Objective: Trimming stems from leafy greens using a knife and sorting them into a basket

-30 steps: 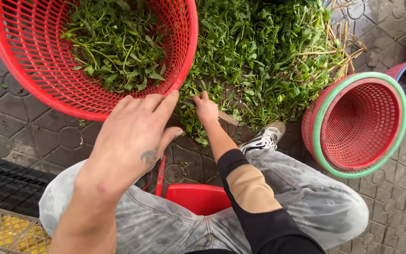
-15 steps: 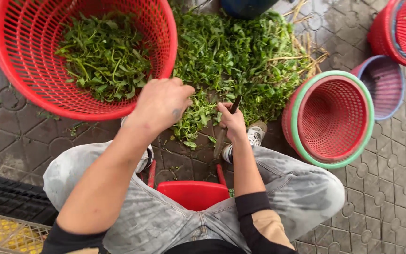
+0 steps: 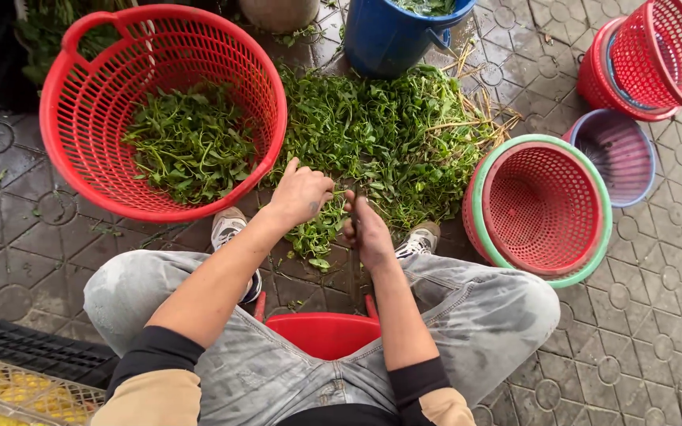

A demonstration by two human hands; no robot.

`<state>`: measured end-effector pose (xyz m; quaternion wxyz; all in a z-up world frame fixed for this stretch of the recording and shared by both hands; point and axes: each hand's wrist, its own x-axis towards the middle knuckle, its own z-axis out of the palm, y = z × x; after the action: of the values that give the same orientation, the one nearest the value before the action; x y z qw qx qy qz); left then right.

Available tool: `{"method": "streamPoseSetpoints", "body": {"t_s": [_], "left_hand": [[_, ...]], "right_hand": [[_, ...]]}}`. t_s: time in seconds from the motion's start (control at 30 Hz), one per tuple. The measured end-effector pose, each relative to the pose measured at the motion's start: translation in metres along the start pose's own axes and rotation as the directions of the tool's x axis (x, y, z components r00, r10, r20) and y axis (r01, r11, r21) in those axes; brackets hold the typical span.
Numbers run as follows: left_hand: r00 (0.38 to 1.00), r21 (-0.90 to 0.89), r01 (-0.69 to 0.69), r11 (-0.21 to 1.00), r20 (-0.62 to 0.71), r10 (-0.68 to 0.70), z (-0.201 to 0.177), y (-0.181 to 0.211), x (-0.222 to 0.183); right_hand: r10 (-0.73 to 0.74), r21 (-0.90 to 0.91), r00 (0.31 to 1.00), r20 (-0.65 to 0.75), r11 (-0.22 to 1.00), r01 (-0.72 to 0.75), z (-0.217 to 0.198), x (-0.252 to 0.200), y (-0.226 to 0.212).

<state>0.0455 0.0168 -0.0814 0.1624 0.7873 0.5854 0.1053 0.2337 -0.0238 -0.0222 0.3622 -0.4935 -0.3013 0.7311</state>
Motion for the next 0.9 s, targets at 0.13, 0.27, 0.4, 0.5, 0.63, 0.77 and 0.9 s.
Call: {"method": "streamPoseSetpoints", "body": {"t_s": [0.13,0.27,0.4,0.5,0.63,0.77,0.9], "left_hand": [[0.998,0.018,-0.026,0.999,0.052,0.025,-0.014,0.017,-0.017],[0.953,0.336,0.047,0.941,0.267,-0.143,-0.001,-0.037,-0.051],[0.932,0.408,0.233,0.883,-0.352,-0.083,-0.139,-0.052,-0.086],[0.915,0.154,0.352,0.923,-0.266,-0.304,-0.194,-0.034,-0.109],[0.977,0.255,0.212,0.943,-0.033,-0.21,-0.22,0.002,-0.096],[0.965,-0.094,0.136,0.986,0.237,-0.11,-0.203,0.014,-0.102],[0.983,0.1,0.138,0.985,0.109,-0.149,-0.212,0.022,-0.102]], "right_hand": [[-0.074,0.036,0.996,-0.045,0.996,0.076,-0.012,0.027,0.048],[0.066,0.329,0.972,-0.226,0.944,0.012,-0.048,0.055,0.061],[0.268,0.32,0.926,-0.265,0.931,-0.178,-0.09,0.078,0.107],[0.335,-0.315,0.879,-0.339,0.84,-0.442,-0.087,0.086,0.171],[0.45,-0.684,0.884,-0.123,0.607,-0.404,0.025,0.075,0.191],[0.419,-0.863,0.898,0.136,0.496,-0.1,0.053,0.107,0.256],[0.159,-0.705,0.968,-0.193,0.663,-0.25,-0.018,0.151,0.285]]}}
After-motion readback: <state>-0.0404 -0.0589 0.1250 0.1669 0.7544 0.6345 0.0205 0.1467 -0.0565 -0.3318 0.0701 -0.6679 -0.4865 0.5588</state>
